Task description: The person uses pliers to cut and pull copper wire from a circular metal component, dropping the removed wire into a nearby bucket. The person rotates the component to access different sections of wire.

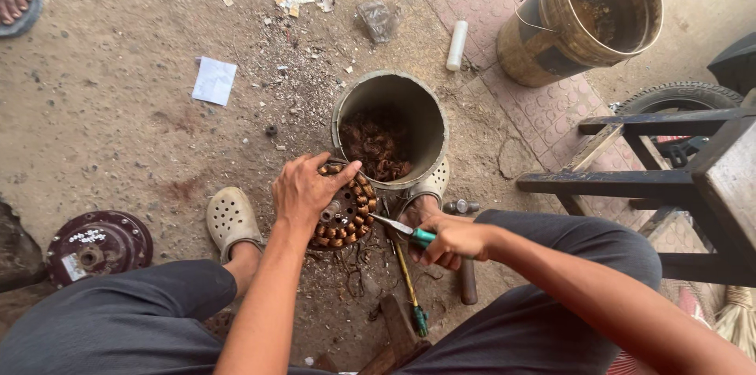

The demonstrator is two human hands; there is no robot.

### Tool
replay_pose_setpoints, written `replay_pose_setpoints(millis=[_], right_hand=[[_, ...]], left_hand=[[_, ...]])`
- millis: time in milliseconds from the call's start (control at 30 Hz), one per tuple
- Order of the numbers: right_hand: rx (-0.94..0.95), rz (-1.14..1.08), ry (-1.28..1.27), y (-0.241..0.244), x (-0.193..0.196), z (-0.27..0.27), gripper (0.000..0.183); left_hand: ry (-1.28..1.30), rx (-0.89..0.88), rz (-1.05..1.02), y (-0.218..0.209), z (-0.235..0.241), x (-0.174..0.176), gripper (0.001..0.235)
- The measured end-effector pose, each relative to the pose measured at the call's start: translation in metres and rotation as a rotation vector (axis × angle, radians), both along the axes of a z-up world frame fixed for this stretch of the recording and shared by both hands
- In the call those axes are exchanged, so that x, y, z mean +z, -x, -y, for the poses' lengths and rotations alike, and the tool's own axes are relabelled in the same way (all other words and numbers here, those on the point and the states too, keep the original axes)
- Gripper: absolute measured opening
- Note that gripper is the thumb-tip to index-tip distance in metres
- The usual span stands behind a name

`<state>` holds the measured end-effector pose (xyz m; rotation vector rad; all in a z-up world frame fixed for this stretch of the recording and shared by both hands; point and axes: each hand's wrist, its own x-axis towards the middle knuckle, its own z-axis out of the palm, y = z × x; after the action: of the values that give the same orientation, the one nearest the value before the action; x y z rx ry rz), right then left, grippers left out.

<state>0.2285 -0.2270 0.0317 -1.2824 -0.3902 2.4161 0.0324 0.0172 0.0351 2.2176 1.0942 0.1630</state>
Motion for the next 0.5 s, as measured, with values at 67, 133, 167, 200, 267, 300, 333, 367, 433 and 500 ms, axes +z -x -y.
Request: replay_pose_setpoints(millis=[67,133,167,200,267,300,333,367,433,500], right_hand=[[0.108,0.467,-0.133,0.011,0.017,0.002,0.028],[0.121,0.680,-0.443,0.020,0.035,0.000,0.038],[0.126,0.783,-0.603,0.024,0.043,-0.001,0.043],[0.156,0.807,-0.505,0.028,0.050,-0.003,0.043],[0.220,0.848,-0.307,0.033,0.062,-0.007,0.045],[0.228,0.904,-0.387,0.035,0.066,-0.009,0.045],[0.238,0.960,-0.465,0.036,0.069,-0.010,0.045],[0.249,1.015,-0.545,0.037,0.072,-0.011,0.045],[0.319,1.082,-0.493,0.036,0.074,-0.013,0.059],[0.379,1.100,-0.428,0.035,0.074,-0.016,0.061]], left_hand=[[0.001,0.003,-0.008,0.000,0.000,-0.003,0.097],[0.000,0.000,-0.010,0.001,0.000,-0.006,0.097],[-0.003,-0.004,-0.006,0.002,0.000,-0.006,0.098],[-0.004,-0.009,-0.002,0.002,-0.001,-0.007,0.099],[0.043,-0.010,-0.053,0.002,-0.002,-0.008,0.099],[0.067,-0.011,-0.079,0.002,-0.003,-0.009,0.099],[0.041,-0.017,-0.060,0.002,-0.002,-0.010,0.098],[0.014,-0.023,-0.042,0.003,-0.002,-0.011,0.097],[-0.001,-0.031,-0.031,0.004,-0.002,-0.014,0.098],[0.017,-0.039,-0.045,0.004,-0.004,-0.015,0.100]])
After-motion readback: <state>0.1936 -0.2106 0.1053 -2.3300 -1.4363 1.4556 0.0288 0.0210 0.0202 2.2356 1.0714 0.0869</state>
